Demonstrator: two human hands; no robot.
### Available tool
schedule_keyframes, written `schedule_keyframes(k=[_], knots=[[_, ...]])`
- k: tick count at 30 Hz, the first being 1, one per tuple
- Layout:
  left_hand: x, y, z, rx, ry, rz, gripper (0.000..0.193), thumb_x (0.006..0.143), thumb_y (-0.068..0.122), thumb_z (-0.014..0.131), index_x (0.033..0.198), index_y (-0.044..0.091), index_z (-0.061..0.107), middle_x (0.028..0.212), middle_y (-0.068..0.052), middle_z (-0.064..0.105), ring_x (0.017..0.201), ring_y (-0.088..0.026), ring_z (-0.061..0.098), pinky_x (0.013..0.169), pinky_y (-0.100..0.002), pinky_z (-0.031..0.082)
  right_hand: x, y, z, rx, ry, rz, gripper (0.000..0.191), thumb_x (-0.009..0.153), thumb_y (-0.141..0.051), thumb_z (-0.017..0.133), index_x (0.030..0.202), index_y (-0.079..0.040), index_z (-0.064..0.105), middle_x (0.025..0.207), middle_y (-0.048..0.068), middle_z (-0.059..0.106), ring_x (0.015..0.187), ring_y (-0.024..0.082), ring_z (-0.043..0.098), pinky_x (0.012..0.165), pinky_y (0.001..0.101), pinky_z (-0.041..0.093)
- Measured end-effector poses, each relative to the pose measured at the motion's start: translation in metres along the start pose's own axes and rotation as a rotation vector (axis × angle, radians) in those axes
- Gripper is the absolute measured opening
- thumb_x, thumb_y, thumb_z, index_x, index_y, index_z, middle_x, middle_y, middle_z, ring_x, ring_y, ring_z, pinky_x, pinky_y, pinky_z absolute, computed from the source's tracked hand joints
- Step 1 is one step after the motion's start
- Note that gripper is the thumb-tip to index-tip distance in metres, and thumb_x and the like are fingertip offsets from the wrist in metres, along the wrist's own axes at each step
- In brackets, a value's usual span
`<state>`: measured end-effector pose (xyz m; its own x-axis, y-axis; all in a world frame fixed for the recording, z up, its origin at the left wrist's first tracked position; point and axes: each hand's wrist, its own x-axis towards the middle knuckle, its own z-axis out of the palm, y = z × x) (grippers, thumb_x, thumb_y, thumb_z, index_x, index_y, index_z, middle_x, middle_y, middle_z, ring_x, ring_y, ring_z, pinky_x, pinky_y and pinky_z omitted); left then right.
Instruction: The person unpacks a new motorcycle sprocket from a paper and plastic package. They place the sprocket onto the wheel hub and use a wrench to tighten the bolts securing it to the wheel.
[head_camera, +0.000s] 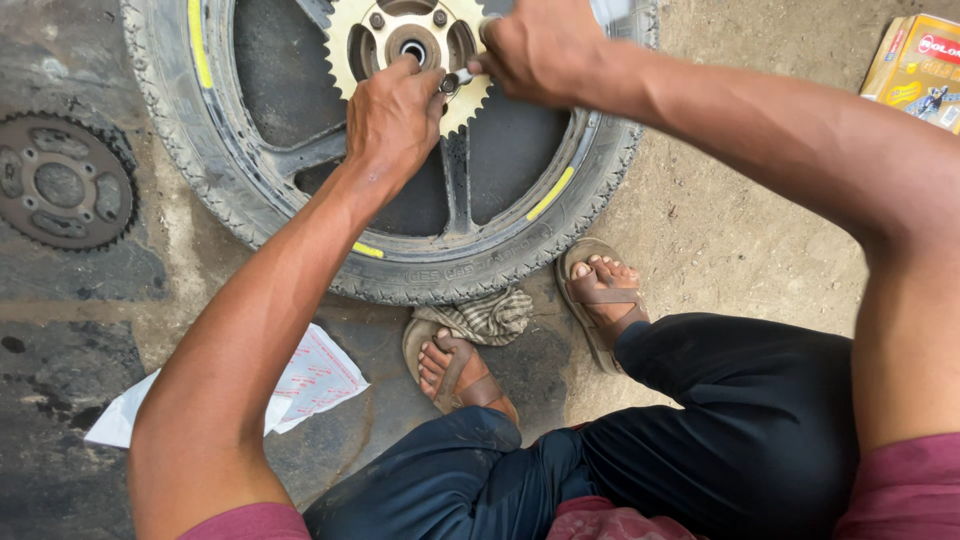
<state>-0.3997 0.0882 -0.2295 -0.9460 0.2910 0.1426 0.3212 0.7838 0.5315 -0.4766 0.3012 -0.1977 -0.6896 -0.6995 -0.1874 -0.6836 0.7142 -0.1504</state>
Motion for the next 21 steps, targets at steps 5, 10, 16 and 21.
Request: schedule_keyframes(k=[5,10,16,21], knots=[[0.0,-0.004,0.0,-0.033,0.005,0.101,0.031,0.088,-0.003,0.073,0.116,0.008,0.079,0.096,-0.013,0.067,0.083,-0.033,0.071,0.072,-0.044,0.058,-0.022,-0.069,0.004,1.161,-0.508,0.582,0.03,0.101,-0.025,0.057,0.121,-0.004,0.058,0.095,0.017,0.075,0.078,0.025,0.075,0.065,0.0334,0.059],[0.004,-0.007,-0.018,-0.092,0.024,0.228,0.035,0.088,-0.009,0.069,0.117,0.009,0.077,0.108,-0.01,0.069,0.091,-0.026,0.073,0.077,-0.036,0.061,-0.025,-0.082,0.013,1.637,-0.446,0.544,0.029,0.102,-0.019,0.052,0.121,0.002,0.05,0.095,0.018,0.075,0.084,0.025,0.079,0.074,0.033,0.066],[0.005,-0.005,-0.031,0.029,-0.004,0.331,0.038,0.087,-0.006,0.073,0.124,0.003,0.073,0.114,-0.012,0.069,0.09,-0.028,0.073,0.078,-0.038,0.06,-0.04,-0.045,0.009,0.924,-0.36,0.209,0.039,0.111,-0.037,0.046,0.112,-0.005,0.069,0.091,0.021,0.071,0.072,0.027,0.064,0.065,0.0435,0.052],[0.001,0.0,-0.022,-0.082,-0.043,0.173,0.035,0.086,0.014,0.087,0.115,0.001,0.072,0.099,-0.015,0.067,0.084,-0.034,0.071,0.074,-0.043,0.058,-0.027,-0.007,-0.005,0.552,-0.251,0.254,0.042,0.108,-0.044,0.052,0.114,-0.008,0.074,0.084,0.017,0.072,0.07,0.027,0.067,0.063,0.0486,0.051]])
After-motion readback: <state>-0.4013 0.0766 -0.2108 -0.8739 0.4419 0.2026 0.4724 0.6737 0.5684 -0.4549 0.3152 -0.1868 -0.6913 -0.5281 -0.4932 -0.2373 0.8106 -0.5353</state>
